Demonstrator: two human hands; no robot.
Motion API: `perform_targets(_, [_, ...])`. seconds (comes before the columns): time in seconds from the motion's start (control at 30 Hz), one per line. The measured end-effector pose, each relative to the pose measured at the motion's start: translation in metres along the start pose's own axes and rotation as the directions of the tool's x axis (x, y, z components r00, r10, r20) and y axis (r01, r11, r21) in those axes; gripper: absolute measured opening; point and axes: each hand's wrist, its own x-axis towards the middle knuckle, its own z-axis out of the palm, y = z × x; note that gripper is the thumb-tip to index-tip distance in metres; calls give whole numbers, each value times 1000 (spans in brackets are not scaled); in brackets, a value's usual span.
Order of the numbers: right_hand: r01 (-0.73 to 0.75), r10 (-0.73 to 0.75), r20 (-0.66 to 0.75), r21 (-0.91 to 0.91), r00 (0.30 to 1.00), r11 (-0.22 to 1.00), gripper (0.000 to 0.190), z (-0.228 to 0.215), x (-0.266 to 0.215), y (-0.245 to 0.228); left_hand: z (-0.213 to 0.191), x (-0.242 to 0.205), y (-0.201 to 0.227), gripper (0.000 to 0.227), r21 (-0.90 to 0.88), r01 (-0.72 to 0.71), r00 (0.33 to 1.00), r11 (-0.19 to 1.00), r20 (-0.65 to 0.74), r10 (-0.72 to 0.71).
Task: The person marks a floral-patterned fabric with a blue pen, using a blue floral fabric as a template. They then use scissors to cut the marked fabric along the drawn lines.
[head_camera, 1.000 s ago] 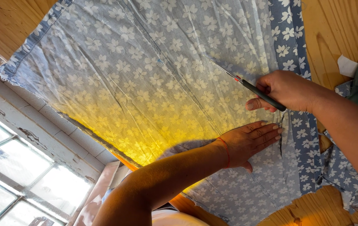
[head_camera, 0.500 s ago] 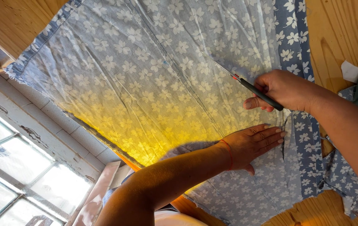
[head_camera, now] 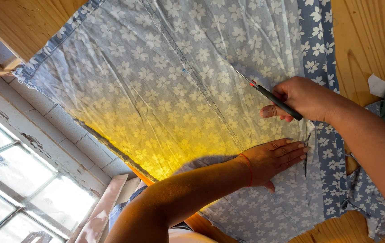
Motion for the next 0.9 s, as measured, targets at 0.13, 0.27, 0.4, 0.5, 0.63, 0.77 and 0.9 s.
perform_targets(0.13, [-16,14,34,50,999,999,30,-1,0,-11,-1,0,-1,149,3,3,1000,1000,-6,-3])
perform_targets(0.27, [5,-9,-23,-147,1000,989,42,-2,-8,-18,-3,1,-1,147,-7,-4,1000,1000,23,4])
perform_targets(0.4, [20,-21,-9,-72,1000,997,34,-1,-4,-17,11,5,3,156,-10,20,998,1000,-63,-21])
perform_targets(0.5, [-6,5,-4,-90,1000,996,37,1,-7,-33,-3,0,-2,148,0,2,1000,1000,2,-2])
perform_targets(0.63, [35,-36,-8,-99,999,994,37,1,-2,-37,-4,-1,-1,150,14,9,1000,1000,4,-9])
perform_targets(0.77, [48,-51,-26,-110,998,993,45,1,-1,-32,-3,0,-1,150,-3,2,1000,1000,4,-2])
perform_targets(0.9, [-5,2,-28,-115,1000,993,34,3,-10,-50,-1,2,-2,147,-7,-13,999,1000,32,13])
